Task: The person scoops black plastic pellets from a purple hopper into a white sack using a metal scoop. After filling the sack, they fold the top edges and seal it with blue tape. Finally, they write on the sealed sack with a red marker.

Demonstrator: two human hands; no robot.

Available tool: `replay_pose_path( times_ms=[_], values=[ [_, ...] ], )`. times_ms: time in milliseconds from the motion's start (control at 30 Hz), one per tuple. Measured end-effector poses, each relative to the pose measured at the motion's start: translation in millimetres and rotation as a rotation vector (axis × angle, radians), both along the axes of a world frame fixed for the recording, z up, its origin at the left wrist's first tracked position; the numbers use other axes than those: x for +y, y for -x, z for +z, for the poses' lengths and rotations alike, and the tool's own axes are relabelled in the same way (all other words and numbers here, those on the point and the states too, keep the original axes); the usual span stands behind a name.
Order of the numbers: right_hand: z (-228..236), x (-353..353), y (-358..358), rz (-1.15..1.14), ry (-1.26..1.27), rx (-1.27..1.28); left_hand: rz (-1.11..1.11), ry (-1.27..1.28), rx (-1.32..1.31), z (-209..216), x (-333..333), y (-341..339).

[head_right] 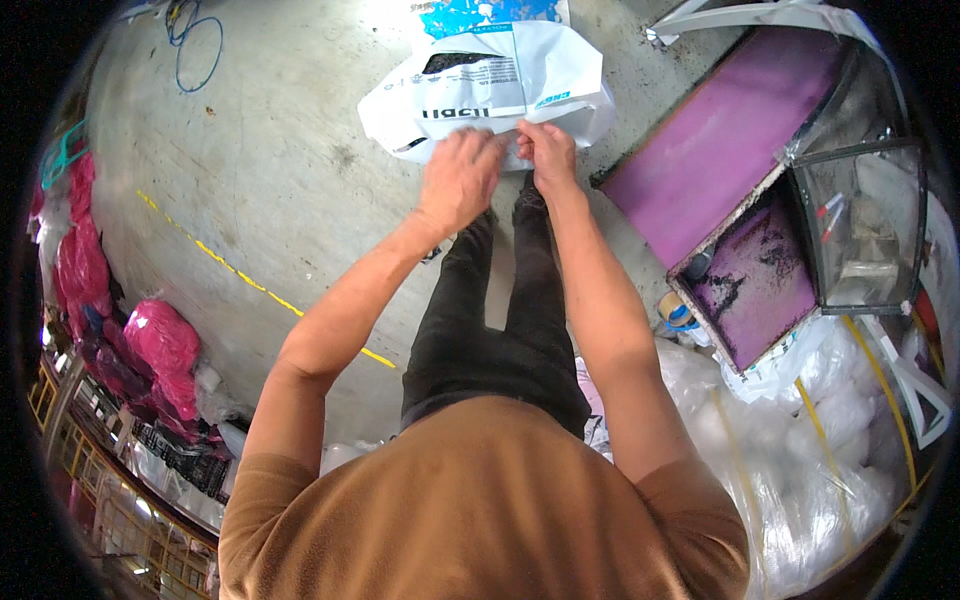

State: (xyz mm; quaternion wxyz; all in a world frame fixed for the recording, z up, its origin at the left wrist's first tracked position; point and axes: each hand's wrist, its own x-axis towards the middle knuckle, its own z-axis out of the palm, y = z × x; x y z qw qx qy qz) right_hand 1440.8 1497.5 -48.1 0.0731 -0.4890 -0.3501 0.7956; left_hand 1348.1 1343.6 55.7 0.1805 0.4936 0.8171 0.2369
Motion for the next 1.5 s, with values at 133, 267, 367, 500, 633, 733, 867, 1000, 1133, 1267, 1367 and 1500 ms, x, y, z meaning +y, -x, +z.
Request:
replay_pose_path(
  times_ms=[133, 267, 367, 500, 633, 733, 867, 1000, 1133, 1267, 1367, 1500],
  values=[
    [3, 0, 3, 0.030, 0.020, 0.018, 0.084, -0.035, 0.344, -6, 19, 33],
    [-7, 0, -2, 0.026, 0.022, 0.038, 0.029, 0.072, 0.278, -28, 16, 34],
    [-12, -3, -3, 0.004, 0.012, 0.047, 0.064, 0.096, 0.217, -35, 13, 39],
    [-7, -4, -1, -0.018, 0.004, 0.044, 0.010, 0.035, 0.202, -40, 10, 38],
    [-6, -4, -1, -0.037, 0.006, 0.039, -0.008, -0.005, 0.205, -43, 10, 34],
    [-8, -4, -1, -0.081, 0.042, 0.046, 0.009, -0.022, 0.201, -45, 10, 31],
    [-13, 2, -6, -0.047, 0.112, 0.123, 0.032, -0.015, 0.176, -42, 9, 30],
    [-13, 6, -12, -0.007, 0.114, 0.133, 0.003, -0.033, 0.166, -40, 10, 30],
    [-4, -1, -16, 0.030, 0.088, 0.091, -0.084, 0.034, 0.199, -40, 12, 28],
    [12, -12, -17, 0.116, 0.068, 0.046, -0.132, 0.068, 0.207, -45, 8, 25],
    [17, -13, -16, 0.048, 0.007, 0.064, -0.112, 0.037, 0.191, -46, 8, 22],
    [18, -12, -19, 0.063, -0.033, 0.026, -0.080, 0.097, 0.134, -43, 7, 18]
  ],
)
